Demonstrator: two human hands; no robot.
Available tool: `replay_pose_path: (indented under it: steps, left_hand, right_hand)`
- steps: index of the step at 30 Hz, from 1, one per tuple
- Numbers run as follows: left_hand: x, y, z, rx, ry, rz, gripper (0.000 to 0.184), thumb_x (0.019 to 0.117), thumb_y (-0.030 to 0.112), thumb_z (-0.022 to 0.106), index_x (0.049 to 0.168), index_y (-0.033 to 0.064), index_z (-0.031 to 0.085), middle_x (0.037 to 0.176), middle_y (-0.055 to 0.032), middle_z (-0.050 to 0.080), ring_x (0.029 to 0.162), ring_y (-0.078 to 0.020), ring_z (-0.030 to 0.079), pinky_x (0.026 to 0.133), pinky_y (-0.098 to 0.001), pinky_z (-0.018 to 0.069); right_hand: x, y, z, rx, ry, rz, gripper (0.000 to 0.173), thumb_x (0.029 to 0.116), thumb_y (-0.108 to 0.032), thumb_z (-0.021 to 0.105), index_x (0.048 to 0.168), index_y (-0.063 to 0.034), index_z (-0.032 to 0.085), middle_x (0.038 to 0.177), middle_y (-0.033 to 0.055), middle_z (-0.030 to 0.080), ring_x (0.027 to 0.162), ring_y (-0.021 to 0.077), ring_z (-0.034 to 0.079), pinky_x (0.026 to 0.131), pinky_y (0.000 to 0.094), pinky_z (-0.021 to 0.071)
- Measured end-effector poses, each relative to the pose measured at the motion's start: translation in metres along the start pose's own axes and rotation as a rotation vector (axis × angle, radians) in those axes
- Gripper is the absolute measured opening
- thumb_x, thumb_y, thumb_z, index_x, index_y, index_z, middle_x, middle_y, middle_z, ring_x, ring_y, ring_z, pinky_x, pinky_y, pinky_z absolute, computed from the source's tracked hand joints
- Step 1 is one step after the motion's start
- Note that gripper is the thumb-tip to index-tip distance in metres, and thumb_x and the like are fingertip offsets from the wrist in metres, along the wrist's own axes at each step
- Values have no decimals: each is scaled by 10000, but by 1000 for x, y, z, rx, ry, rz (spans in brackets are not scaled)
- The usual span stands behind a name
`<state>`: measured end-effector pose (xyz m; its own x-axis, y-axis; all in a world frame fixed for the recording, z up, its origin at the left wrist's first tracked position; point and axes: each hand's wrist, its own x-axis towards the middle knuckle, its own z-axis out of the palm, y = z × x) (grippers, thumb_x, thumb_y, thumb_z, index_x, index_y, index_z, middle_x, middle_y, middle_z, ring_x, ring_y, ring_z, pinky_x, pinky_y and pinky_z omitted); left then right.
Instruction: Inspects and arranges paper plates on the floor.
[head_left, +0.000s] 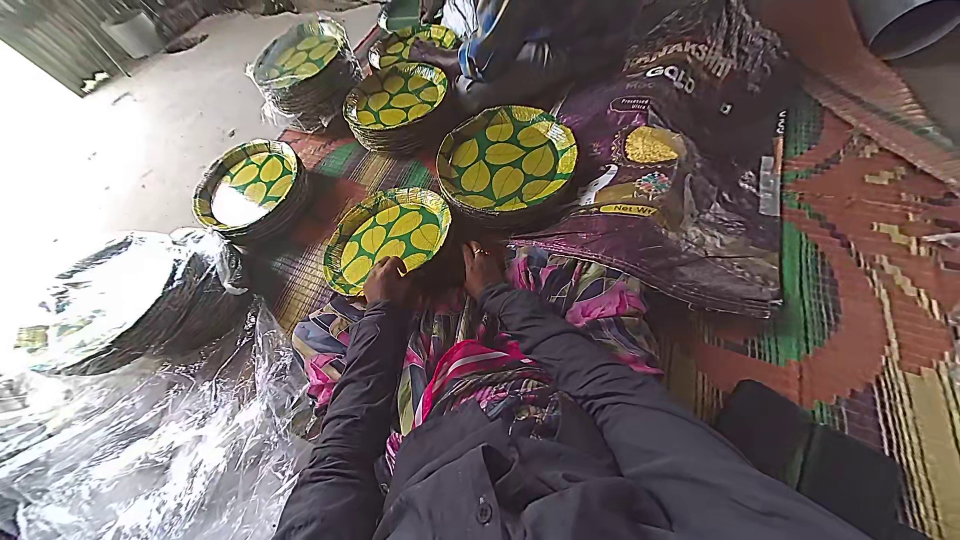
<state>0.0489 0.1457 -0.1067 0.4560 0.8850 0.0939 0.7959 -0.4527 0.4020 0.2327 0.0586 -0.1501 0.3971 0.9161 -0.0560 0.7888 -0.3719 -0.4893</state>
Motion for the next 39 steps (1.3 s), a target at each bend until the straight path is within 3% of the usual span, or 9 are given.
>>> replay_pose_path:
  steps: [3,5,7,10,15,21,29,33,39]
  left_hand:
    - [5,-3,-5,-39,84,-2,381,1041,240,595,1365,41,611,1179,-247,704,1121,-465,669,954,-670,510]
    - [6,0,-12,32,196,135,508,1020,25,490,1522,104,498,1330,-247,659,1167,-484,664,913,-669,533]
    - [12,1,-18,132,133,316,507,967,-83,528,1440,85,598,1454,-268,569,1248,-508,610,915,-668,538]
    - [20,0,-14,303,-173,335,237,987,37,625,1198,25,733,1496,-227,529,1307,-474,561,951,-646,535]
    - [8,-3,0,362,-252,402,450,969,416,694,1282,92,700,1387,-179,615,1293,-408,566,1015,-614,476]
    - [4,-2,15,302,-22,566,253,977,-15,583,1181,-9,732,1192,-236,696,1109,-429,682,919,-573,555]
    - [3,13,11,426,-234,467,235,1012,-40,516,1183,-120,655,1315,-281,625,1235,-451,618,971,-580,526]
    - [4,9,11,350,-151,487,251,983,-59,547,1206,-141,625,1358,-305,595,1256,-474,605,998,-588,521]
    - [3,19,-4,355,-219,179,641,937,109,718,1462,-108,420,1520,-331,466,1274,-508,596,981,-613,526]
  right_hand:
    - [-2,-1,-4,-29,-72,20,693,897,11,680,1536,33,413,1586,297,378,1396,473,471,1124,586,414]
    - [-2,0,-4,-39,-105,21,640,944,-12,633,1544,11,412,1595,289,369,1380,482,485,1097,594,438]
    - [-3,-1,-4,-27,-117,24,608,975,-26,598,1552,-8,409,1595,287,374,1362,487,506,1085,600,452]
    - [1,2,3,-33,-93,0,500,990,-67,589,1474,18,503,1536,284,454,1329,465,545,1058,598,474]
    - [5,6,10,-73,-121,-3,390,1039,-131,545,1398,17,580,1494,252,514,1333,429,552,1076,574,472]
    - [0,0,0,-113,-201,22,378,1021,-62,539,1380,48,582,1510,262,497,1393,436,492,1103,574,442]
    - [-3,-2,-3,-138,-248,26,353,1025,-73,536,1346,53,610,1437,280,551,1346,442,533,1077,579,458]
    - [-8,-10,-10,-197,-346,81,285,995,-62,582,1218,102,649,1367,292,589,1264,461,588,987,614,503]
    - [-7,-14,-14,-232,-388,106,275,990,-62,585,1203,96,655,1350,282,605,1254,441,603,971,601,515]
